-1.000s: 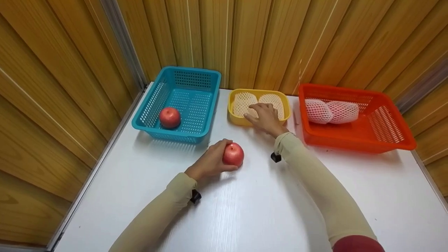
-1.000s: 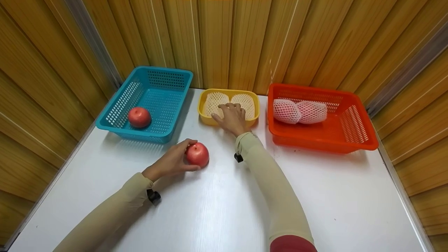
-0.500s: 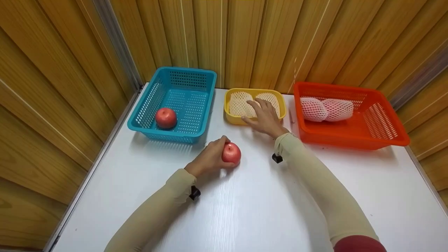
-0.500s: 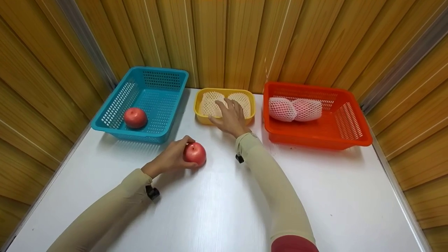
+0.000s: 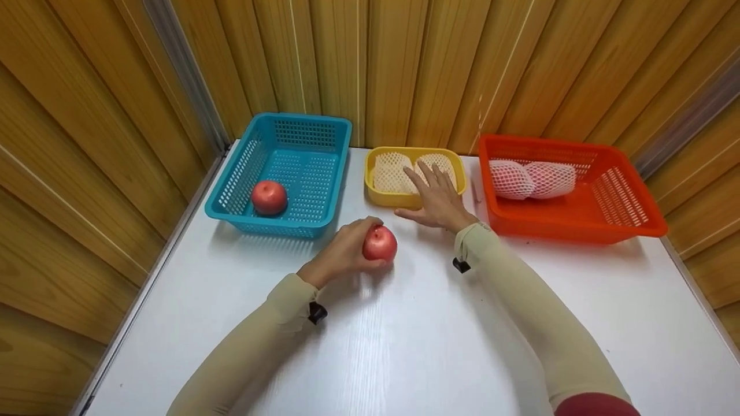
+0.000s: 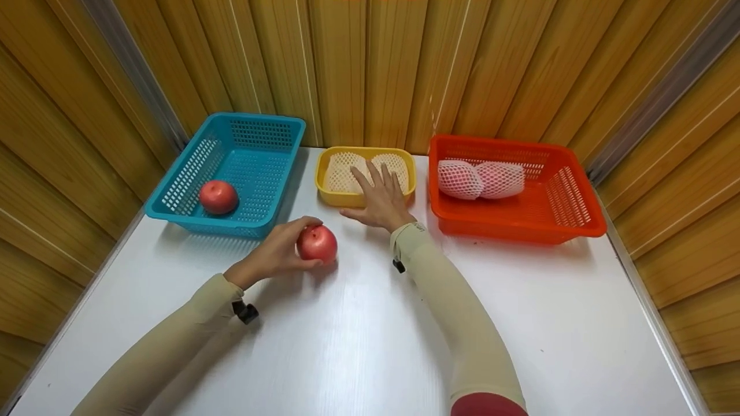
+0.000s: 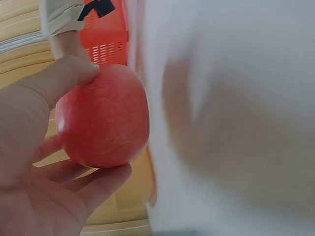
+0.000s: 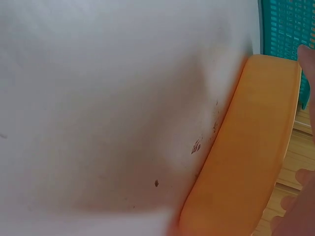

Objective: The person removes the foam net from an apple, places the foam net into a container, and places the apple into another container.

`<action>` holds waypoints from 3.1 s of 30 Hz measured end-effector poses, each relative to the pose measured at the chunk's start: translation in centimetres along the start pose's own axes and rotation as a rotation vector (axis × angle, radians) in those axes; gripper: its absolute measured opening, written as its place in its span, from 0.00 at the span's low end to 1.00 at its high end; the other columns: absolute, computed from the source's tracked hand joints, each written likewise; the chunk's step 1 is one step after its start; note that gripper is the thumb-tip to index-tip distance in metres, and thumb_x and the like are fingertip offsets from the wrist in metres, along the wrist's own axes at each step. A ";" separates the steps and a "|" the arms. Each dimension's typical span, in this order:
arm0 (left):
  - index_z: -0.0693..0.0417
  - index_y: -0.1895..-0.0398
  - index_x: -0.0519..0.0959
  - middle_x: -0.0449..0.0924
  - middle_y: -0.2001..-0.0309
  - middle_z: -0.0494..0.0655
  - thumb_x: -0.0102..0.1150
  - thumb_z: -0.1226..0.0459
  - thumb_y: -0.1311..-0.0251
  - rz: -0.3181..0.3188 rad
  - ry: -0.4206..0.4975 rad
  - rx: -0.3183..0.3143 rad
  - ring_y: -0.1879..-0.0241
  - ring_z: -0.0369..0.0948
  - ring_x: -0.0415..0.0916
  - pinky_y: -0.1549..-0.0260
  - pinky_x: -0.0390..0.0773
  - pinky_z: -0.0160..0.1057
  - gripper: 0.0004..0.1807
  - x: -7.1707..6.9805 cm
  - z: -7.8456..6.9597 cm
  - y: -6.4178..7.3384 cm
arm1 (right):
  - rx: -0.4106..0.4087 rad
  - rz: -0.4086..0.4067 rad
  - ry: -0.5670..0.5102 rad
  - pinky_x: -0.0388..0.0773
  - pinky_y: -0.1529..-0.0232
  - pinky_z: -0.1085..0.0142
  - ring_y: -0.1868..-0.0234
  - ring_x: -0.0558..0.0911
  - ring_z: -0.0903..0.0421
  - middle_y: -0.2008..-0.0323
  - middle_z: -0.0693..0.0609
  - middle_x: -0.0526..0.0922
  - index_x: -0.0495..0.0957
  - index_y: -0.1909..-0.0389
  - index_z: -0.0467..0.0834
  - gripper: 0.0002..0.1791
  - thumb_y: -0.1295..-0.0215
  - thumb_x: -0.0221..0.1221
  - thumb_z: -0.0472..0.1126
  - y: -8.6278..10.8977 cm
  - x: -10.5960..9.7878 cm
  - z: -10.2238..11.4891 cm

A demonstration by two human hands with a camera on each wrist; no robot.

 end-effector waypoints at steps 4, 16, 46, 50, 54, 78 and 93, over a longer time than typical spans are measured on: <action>0.55 0.33 0.70 0.77 0.39 0.50 0.80 0.56 0.50 -0.078 -0.010 0.073 0.41 0.47 0.74 0.46 0.82 0.45 0.42 -1.4 -0.8 0.0 | -0.017 -0.035 0.004 0.37 0.22 0.41 0.19 0.42 0.36 0.17 0.45 0.44 0.48 0.17 0.58 0.57 0.42 0.59 0.77 0.4 -0.2 -0.2; 0.49 0.33 0.73 0.73 0.35 0.48 0.81 0.62 0.56 -0.203 -0.014 0.083 0.37 0.46 0.70 0.50 0.84 0.46 0.43 -5.7 -1.4 0.3 | -0.020 -0.084 -0.005 0.39 0.22 0.40 0.19 0.44 0.36 0.18 0.44 0.47 0.50 0.18 0.57 0.54 0.40 0.62 0.72 1.3 -0.2 0.1; 0.49 0.27 0.68 0.66 0.31 0.57 0.76 0.64 0.51 -0.200 -0.103 -0.177 0.33 0.56 0.63 0.47 0.80 0.61 0.45 -13.6 3.6 -0.8 | -0.034 -0.074 -0.105 0.48 0.25 0.34 0.19 0.48 0.38 0.19 0.46 0.51 0.52 0.18 0.59 0.48 0.34 0.62 0.66 4.1 0.0 0.9; 0.50 0.28 0.69 0.67 0.32 0.58 0.75 0.64 0.49 -0.140 -0.105 -0.222 0.34 0.56 0.63 0.48 0.80 0.60 0.43 -14.1 3.8 -1.1 | -0.029 -0.069 -0.110 0.49 0.27 0.31 0.19 0.48 0.39 0.19 0.47 0.51 0.52 0.18 0.59 0.48 0.34 0.62 0.66 4.4 0.0 0.9; 0.51 0.30 0.70 0.68 0.34 0.57 0.76 0.64 0.48 -0.099 -0.099 -0.248 0.35 0.55 0.63 0.47 0.80 0.59 0.40 -14.7 4.0 -1.4 | -0.029 -0.063 -0.119 0.48 0.27 0.31 0.19 0.48 0.39 0.18 0.47 0.50 0.53 0.18 0.57 0.48 0.34 0.62 0.66 4.5 0.1 1.0; 0.56 0.28 0.69 0.68 0.32 0.62 0.74 0.69 0.45 0.101 -0.055 -0.502 0.36 0.60 0.64 0.40 0.74 0.63 0.40 -17.1 3.6 -3.3 | -0.049 -0.052 -0.143 0.49 0.25 0.35 0.19 0.48 0.39 0.19 0.45 0.53 0.55 0.19 0.55 0.45 0.32 0.63 0.61 5.0 0.1 1.0; 0.58 0.31 0.70 0.71 0.36 0.64 0.73 0.70 0.44 0.143 -0.113 -0.545 0.41 0.61 0.68 0.43 0.77 0.62 0.36 -16.5 4.9 -4.6 | -0.054 -0.044 -0.148 0.49 0.24 0.38 0.20 0.49 0.39 0.20 0.45 0.54 0.57 0.20 0.54 0.45 0.33 0.64 0.59 5.3 0.1 1.2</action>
Point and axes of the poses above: each hand's wrist, its own y-axis away from the middle knuckle, its own x-axis out of the palm, z = x × y, the point moved 2 cm from there along -y, towards the middle knuckle
